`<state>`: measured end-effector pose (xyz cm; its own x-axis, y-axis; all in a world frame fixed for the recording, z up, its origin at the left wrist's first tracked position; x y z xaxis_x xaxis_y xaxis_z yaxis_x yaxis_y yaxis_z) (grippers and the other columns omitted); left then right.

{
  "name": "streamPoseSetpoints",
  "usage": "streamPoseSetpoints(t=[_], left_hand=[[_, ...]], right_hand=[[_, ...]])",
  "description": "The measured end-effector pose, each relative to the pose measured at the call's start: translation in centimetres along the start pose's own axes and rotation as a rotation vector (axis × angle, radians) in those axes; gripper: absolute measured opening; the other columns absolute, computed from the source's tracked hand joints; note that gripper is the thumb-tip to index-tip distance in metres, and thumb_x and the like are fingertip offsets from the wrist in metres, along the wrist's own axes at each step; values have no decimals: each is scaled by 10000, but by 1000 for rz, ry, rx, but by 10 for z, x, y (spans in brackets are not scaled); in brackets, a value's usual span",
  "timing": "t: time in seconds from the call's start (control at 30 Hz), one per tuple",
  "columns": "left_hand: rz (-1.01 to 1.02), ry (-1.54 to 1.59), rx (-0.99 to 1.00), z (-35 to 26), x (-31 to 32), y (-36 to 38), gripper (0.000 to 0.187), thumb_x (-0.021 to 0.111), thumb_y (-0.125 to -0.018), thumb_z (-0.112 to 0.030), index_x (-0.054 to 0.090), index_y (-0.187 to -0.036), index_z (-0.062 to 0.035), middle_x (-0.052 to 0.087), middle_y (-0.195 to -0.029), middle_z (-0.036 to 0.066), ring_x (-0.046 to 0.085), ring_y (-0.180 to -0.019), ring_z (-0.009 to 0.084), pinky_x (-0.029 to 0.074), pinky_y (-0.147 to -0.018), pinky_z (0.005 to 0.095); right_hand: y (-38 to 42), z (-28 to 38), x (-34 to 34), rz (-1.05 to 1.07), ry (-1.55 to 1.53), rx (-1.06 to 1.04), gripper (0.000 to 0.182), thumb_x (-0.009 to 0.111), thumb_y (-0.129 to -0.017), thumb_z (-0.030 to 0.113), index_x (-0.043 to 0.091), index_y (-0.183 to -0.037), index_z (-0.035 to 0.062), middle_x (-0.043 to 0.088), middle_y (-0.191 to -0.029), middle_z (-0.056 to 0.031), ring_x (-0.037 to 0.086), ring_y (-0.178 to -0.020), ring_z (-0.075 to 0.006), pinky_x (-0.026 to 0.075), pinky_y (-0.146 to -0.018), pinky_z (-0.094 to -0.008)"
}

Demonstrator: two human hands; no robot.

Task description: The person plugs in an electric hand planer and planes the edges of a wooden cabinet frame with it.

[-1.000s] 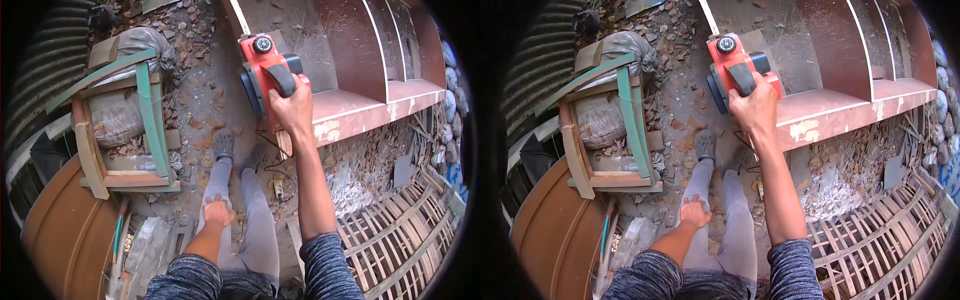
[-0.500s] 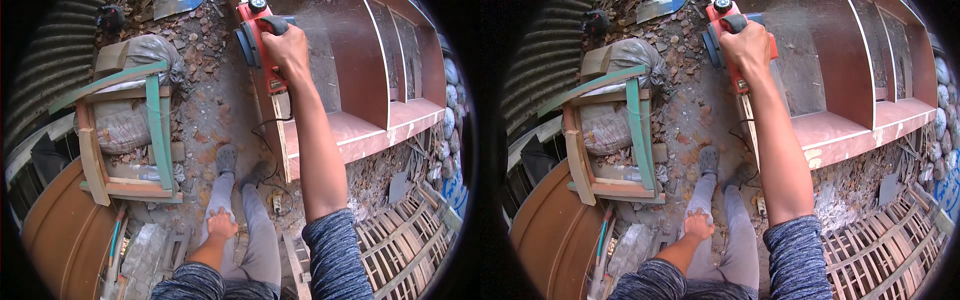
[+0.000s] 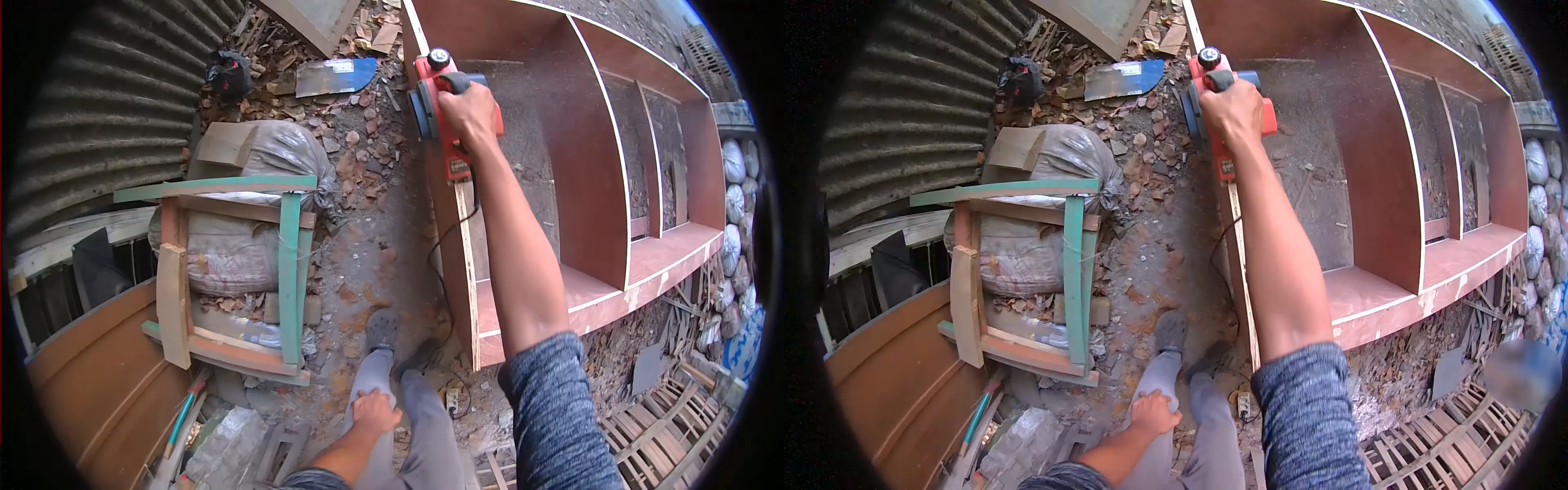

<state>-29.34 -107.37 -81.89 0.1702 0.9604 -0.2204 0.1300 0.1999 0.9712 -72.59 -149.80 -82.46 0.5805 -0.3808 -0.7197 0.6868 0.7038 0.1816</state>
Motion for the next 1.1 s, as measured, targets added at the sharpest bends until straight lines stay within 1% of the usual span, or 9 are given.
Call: streamPoseSetpoints(t=[0.07, 0.17, 0.27, 0.37, 0.47, 0.67, 0.83, 0.97, 1.1], left_hand=[[-122, 69, 87, -23, -52, 27, 587, 805, -792, -464, 763, -1301, -176, 604, -1493, 92, 550, -1390, 422, 463, -1163, 453], [-404, 460, 289, -9, -120, 71, 607, 840, -788, -385, 724, -1342, -169, 566, -1530, 63, 485, -1438, 439, 439, -1177, 536], [-479, 270, 249, -10, -137, 53, 592, 852, -779, -304, 716, -1339, -168, 556, -1546, 55, 453, -1458, 449, 395, -1177, 652], [-361, 25, 246, -8, -162, -18, 520, 825, -790, -278, 749, -1294, -174, 568, -1533, 46, 407, -1498, 443, 354, -1150, 752], [-126, -33, 158, -29, -222, -36, 443, 797, -798, -243, 784, -1237, -181, 597, -1503, 37, 368, -1532, 431, 341, -1149, 770], [-70, -92, 60, -27, -265, -65, 442, 776, -801, -304, 805, -1236, -230, 633, -1473, -11, 368, -1543, 405, 422, -1134, 657], [-11, -93, 57, -40, -303, -71, 398, 727, -836, -279, 801, -1220, -207, 654, -1429, 19, 382, -1537, 397, 394, -1156, 685], [0, -129, 59, -44, -311, -78, 432, 766, -804, -299, 804, -1225, -209, 678, -1402, -16, 405, -1517, 391, 427, -1128, 652], [-4, -108, 50, -50, -322, -78, 362, 702, -846, -252, 810, -1186, -188, 665, -1416, 38, 415, -1512, 394, 377, -1171, 688]], right_hand=[[-15, 16, -2, 24, 1, 45, 427, 715, -823, 307, 783, -1000, -76, 745, -1034, -332, 753, -1031, -429, 582, -902, -482], [-37, 21, 6, 16, -23, 63, 430, 721, -827, 315, 780, -995, -76, 742, -1038, -333, 750, -1038, -432, 582, -897, -486], [-62, 20, 19, -25, -32, -2, 420, 750, -826, 348, 795, -1025, -19, 749, -1030, -314, 746, -1019, -447, 584, -878, -483], [-76, 43, 15, 6, -36, 1, 414, 754, -824, 340, 792, -1048, -7, 749, -1029, -311, 746, -1003, -447, 581, -870, -495], [-108, 69, 20, 36, -67, 65, 394, 739, -839, 338, 795, -1082, 34, 759, -1010, -290, 750, -997, -434, 576, -891, -486], [-189, 100, 44, 30, -23, 31, 368, 729, -828, 318, 806, -1079, 61, 768, -990, -274, 758, -998, -412, 577, -904, -469], [-231, 121, 57, 10, -36, 14, 384, 716, -820, 310, 805, -1087, 50, 771, -978, -270, 762, -982, -405, 577, -901, -459], [-262, 129, 70, -13, -16, -13, 384, 731, -799, 281, 781, -935, -74, 740, -950, -340, 752, -925, -465, 587, -841, -500], [-287, 135, 79, 2, -24, -23, 408, 734, -794, 291, 780, -950, -83, 748, -965, -331, 757, -948, -452, 588, -852, -490]])
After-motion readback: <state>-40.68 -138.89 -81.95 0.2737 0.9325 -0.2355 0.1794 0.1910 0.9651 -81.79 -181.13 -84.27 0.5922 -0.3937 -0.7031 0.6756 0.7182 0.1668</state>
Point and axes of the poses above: each hand's wrist, its own y-axis away from the middle knuckle, its own x-axis out of the palm, z = x × y, the point moved 1 cm from there along -y, towards the middle knuckle
